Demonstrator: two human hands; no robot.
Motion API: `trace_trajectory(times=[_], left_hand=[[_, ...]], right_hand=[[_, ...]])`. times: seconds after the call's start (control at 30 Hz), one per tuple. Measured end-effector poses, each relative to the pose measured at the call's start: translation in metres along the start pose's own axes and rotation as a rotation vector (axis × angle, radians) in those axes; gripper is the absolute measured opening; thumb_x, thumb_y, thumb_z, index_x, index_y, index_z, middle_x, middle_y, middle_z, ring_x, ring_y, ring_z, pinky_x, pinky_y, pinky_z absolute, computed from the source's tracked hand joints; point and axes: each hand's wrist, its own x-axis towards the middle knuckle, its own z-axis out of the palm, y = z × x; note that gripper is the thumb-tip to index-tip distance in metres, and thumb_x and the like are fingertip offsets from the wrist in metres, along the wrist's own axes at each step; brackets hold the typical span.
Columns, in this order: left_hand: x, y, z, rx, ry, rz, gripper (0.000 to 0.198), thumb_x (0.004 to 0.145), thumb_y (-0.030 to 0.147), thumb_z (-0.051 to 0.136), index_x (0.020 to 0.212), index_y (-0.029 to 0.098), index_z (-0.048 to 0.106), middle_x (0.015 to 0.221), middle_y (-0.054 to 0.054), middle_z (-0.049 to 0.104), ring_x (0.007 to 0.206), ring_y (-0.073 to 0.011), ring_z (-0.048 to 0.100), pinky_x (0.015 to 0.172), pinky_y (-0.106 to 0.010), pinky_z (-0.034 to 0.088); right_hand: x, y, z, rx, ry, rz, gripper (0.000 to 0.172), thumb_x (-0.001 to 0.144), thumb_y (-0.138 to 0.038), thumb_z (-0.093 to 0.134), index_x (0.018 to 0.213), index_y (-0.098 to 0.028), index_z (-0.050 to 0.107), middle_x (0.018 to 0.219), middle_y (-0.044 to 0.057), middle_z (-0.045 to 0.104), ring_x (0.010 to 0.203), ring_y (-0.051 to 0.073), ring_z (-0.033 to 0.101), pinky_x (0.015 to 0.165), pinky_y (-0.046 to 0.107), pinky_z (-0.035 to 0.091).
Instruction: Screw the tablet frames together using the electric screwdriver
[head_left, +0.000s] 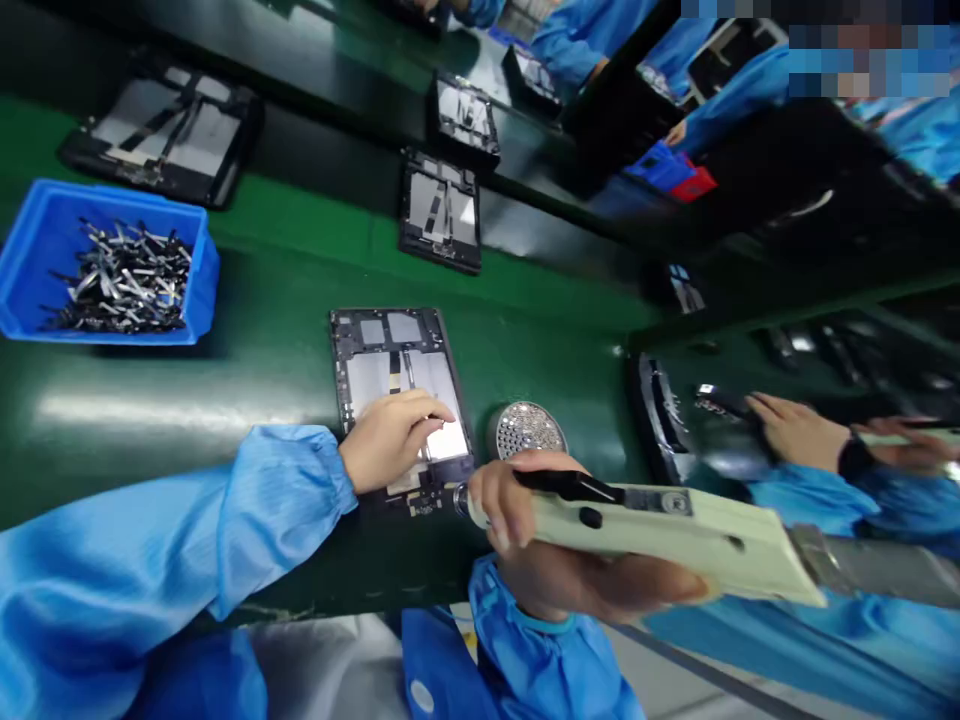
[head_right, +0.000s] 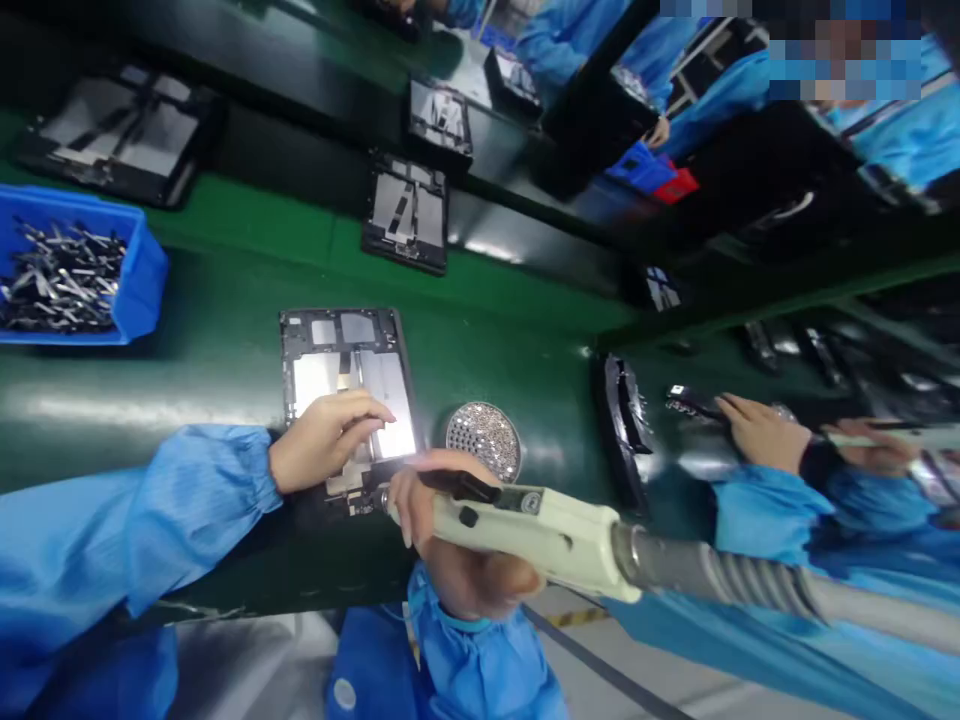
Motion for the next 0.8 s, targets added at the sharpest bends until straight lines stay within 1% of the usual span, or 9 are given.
trace_trajectory(times=[0.07, 0.17, 0.27, 0.37, 0.47, 0.53, 0.67, 0.73, 0.8], left_hand=[[0.0, 0.005, 0.001, -0.041, -0.004, -0.069, 0.018, 0.096, 0.013, 0.056, 0.097, 0.019, 0.074, 0.092, -0.004, 0.076, 0.083, -0.0171, 0.071, 0.08, -0.029, 0.056], [0.0, 0.012, 0.002, -0.101, -0.043, -0.175, 0.018, 0.097, 0.012, 0.055, 0.097, 0.019, 0.072, 0.087, 0.0, 0.077, 0.072, -0.0145, 0.071, 0.075, -0.027, 0.056], [0.002, 0.015, 0.002, -0.102, -0.07, -0.227, 0.016, 0.097, 0.012, 0.058, 0.1, 0.018, 0.072, 0.093, -0.001, 0.08, 0.08, -0.0158, 0.074, 0.078, -0.027, 0.057], [0.003, 0.016, 0.003, -0.076, -0.073, -0.23, 0.02, 0.098, 0.014, 0.059, 0.111, 0.019, 0.074, 0.105, -0.002, 0.081, 0.098, -0.0183, 0.076, 0.089, -0.03, 0.057], [0.003, 0.014, 0.004, -0.036, -0.083, -0.202, 0.022, 0.1, 0.019, 0.058, 0.114, 0.022, 0.075, 0.111, -0.003, 0.081, 0.104, -0.0195, 0.075, 0.095, -0.031, 0.055], [0.002, 0.013, 0.005, -0.021, -0.087, -0.175, 0.02, 0.1, 0.022, 0.058, 0.109, 0.022, 0.077, 0.108, -0.002, 0.081, 0.099, -0.0192, 0.076, 0.093, -0.031, 0.055], [0.001, 0.012, 0.007, -0.013, -0.062, -0.161, 0.017, 0.1, 0.024, 0.059, 0.099, 0.021, 0.076, 0.092, 0.0, 0.079, 0.082, -0.0168, 0.072, 0.082, -0.029, 0.054], [0.002, 0.012, 0.008, -0.001, -0.061, -0.166, 0.015, 0.099, 0.023, 0.06, 0.097, 0.022, 0.075, 0.087, 0.001, 0.077, 0.078, -0.0165, 0.07, 0.08, -0.028, 0.052], [0.002, 0.014, 0.009, 0.015, -0.073, -0.171, 0.013, 0.099, 0.021, 0.061, 0.095, 0.022, 0.074, 0.083, 0.002, 0.076, 0.077, -0.0167, 0.069, 0.08, -0.029, 0.05]], right_hand=[[-0.001, 0.001, -0.002, -0.025, -0.016, -0.011, 0.068, 0.087, -0.084, 0.06, 0.109, -0.022, 0.079, 0.049, -0.005, 0.048, 0.039, 0.014, 0.042, 0.049, 0.031, 0.04], [-0.006, 0.004, -0.007, -0.065, 0.003, 0.014, 0.07, 0.085, -0.086, 0.061, 0.109, -0.022, 0.078, 0.05, -0.005, 0.049, 0.04, 0.014, 0.042, 0.052, 0.033, 0.042], [-0.009, 0.005, -0.01, -0.075, 0.011, 0.063, 0.07, 0.082, -0.087, 0.063, 0.107, -0.023, 0.077, 0.052, -0.005, 0.051, 0.042, 0.015, 0.043, 0.055, 0.034, 0.043], [-0.007, 0.003, -0.009, -0.098, -0.025, 0.075, 0.075, 0.083, -0.091, 0.057, 0.108, -0.023, 0.078, 0.053, -0.004, 0.052, 0.042, 0.015, 0.043, 0.054, 0.034, 0.043], [-0.003, -0.002, -0.003, -0.131, -0.057, 0.059, 0.078, 0.083, -0.093, 0.053, 0.109, -0.024, 0.079, 0.053, -0.004, 0.053, 0.041, 0.015, 0.043, 0.052, 0.033, 0.042], [0.0, -0.004, 0.005, -0.173, -0.059, 0.062, 0.076, 0.082, -0.092, 0.055, 0.103, -0.023, 0.079, 0.053, -0.003, 0.053, 0.042, 0.015, 0.044, 0.052, 0.033, 0.041], [0.002, -0.005, 0.021, -0.245, -0.063, 0.056, 0.071, 0.078, -0.092, 0.061, 0.085, -0.022, 0.076, 0.05, -0.003, 0.051, 0.04, 0.015, 0.044, 0.051, 0.034, 0.042], [0.002, -0.005, 0.024, -0.263, -0.067, 0.055, 0.07, 0.078, -0.091, 0.063, 0.083, -0.022, 0.076, 0.049, -0.003, 0.051, 0.039, 0.016, 0.044, 0.05, 0.034, 0.041], [-0.001, -0.006, 0.017, -0.259, -0.074, 0.064, 0.069, 0.079, -0.089, 0.063, 0.089, -0.022, 0.077, 0.051, -0.002, 0.053, 0.041, 0.016, 0.045, 0.05, 0.034, 0.041]])
